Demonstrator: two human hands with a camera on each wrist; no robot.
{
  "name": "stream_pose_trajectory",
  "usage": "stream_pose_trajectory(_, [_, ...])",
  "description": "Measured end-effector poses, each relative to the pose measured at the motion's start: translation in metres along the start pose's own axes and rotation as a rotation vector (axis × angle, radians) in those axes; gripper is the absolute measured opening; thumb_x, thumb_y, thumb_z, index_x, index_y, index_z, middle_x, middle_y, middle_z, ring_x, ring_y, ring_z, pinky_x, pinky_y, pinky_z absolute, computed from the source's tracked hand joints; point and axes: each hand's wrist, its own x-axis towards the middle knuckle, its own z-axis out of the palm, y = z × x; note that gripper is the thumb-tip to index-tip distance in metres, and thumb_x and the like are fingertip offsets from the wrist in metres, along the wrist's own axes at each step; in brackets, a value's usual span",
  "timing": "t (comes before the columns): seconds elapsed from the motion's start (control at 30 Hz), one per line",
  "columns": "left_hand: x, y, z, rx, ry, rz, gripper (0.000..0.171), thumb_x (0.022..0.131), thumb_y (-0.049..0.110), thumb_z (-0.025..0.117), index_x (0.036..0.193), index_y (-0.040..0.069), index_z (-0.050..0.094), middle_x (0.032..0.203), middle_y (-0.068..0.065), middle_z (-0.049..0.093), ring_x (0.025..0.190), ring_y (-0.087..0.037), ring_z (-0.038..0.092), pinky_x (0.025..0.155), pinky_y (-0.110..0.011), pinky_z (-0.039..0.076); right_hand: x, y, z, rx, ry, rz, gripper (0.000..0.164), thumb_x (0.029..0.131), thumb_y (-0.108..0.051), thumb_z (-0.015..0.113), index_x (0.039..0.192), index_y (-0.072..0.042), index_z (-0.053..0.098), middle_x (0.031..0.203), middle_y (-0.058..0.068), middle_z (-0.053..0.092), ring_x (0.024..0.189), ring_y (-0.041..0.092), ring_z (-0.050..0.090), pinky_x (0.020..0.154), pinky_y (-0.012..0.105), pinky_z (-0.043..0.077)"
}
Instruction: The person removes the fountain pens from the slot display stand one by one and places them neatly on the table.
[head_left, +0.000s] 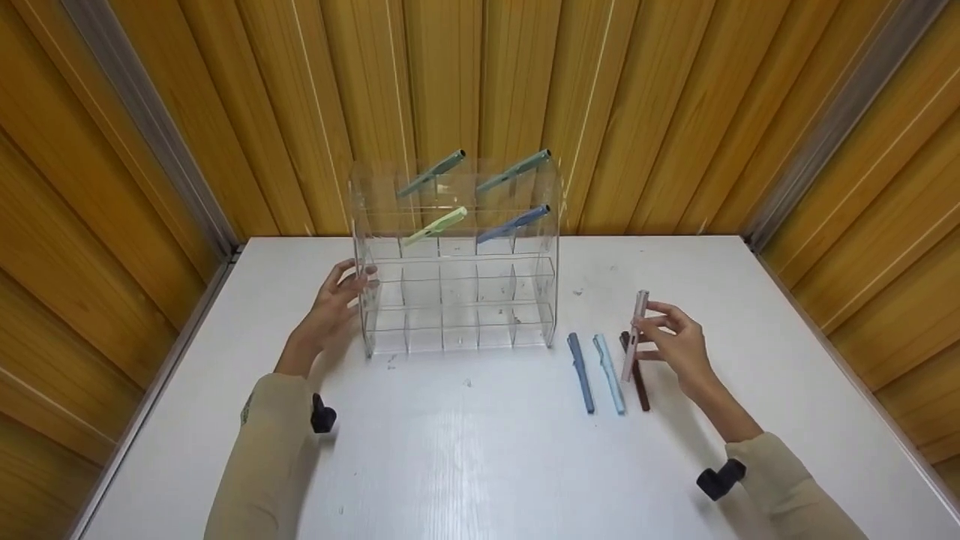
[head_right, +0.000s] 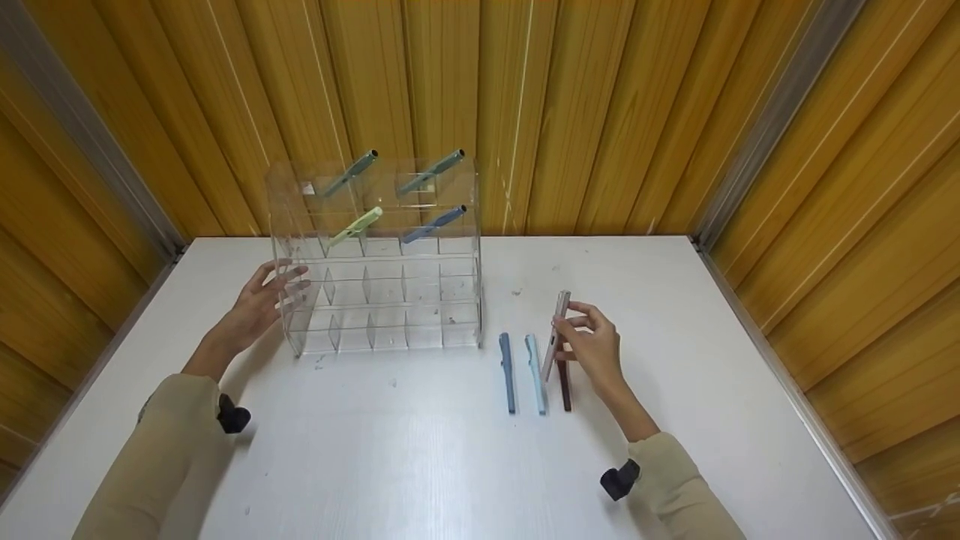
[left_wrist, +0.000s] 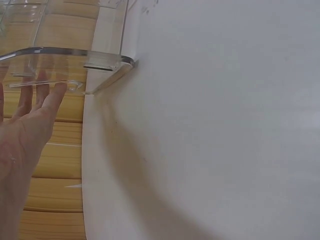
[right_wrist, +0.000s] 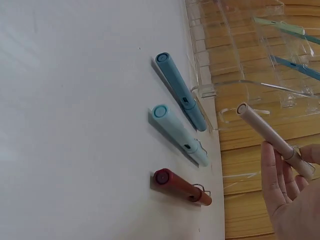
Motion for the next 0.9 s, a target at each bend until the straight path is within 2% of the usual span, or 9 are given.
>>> stream_pose_trajectory(0.23, [-0.002,0.0,0.001,-0.003,-0.021,0.015,0.06,0.107,0.019,0.054,0.157,0.011,0.023,0.165,-0.016,0.032,0.154,-0.033,0.029,0.128,-0.055,0.02,0.003,0.012,-0.017,-0.088,-0.03,0.049,0.057,0.102,-0.03,0.064,0.146,0.001,0.046,0.092,-0.015,0.067,0.084,0.005,0.073,0.072,0.028,0.064])
stream_pose_trajectory(0.43, [-0.001,0.0,0.0,-0.007,-0.011,0.019,0.057,0.107,0.019,0.055,0.156,0.012,0.025,0.165,-0.017,0.032,0.152,-0.034,0.032,0.128,-0.055,0.021,0.006,0.018,-0.028,-0.165,-0.05,0.069,0.055,0.102,-0.028,0.064,0.145,0.003,0.048,0.09,-0.012,0.065,0.077,0.003,0.07,0.069,0.028,0.064])
stream_pose_trajectory(0.67, [0.001,0.0,0.0,-0.024,0.002,0.014,0.054,0.106,0.017,0.055,0.153,0.015,0.029,0.163,-0.015,0.036,0.151,-0.032,0.034,0.127,-0.051,0.026,0.009,0.025,-0.035,-0.295,-0.084,0.062,0.055,0.1,-0.027,0.066,0.143,0.005,0.051,0.092,-0.001,0.065,0.074,0.004,0.069,0.067,0.03,0.064])
stream_pose_trajectory(0.9, [-0.001,0.0,0.001,0.026,0.009,-0.008,0.061,0.105,0.025,0.058,0.156,0.016,0.026,0.166,-0.013,0.034,0.153,-0.03,0.033,0.128,-0.049,0.025,0.01,0.036,-0.04,-0.418,-0.107,0.018,0.05,0.101,-0.021,0.065,0.139,0.009,0.053,0.102,0.017,0.065,0.073,0.009,0.069,0.064,0.028,0.063])
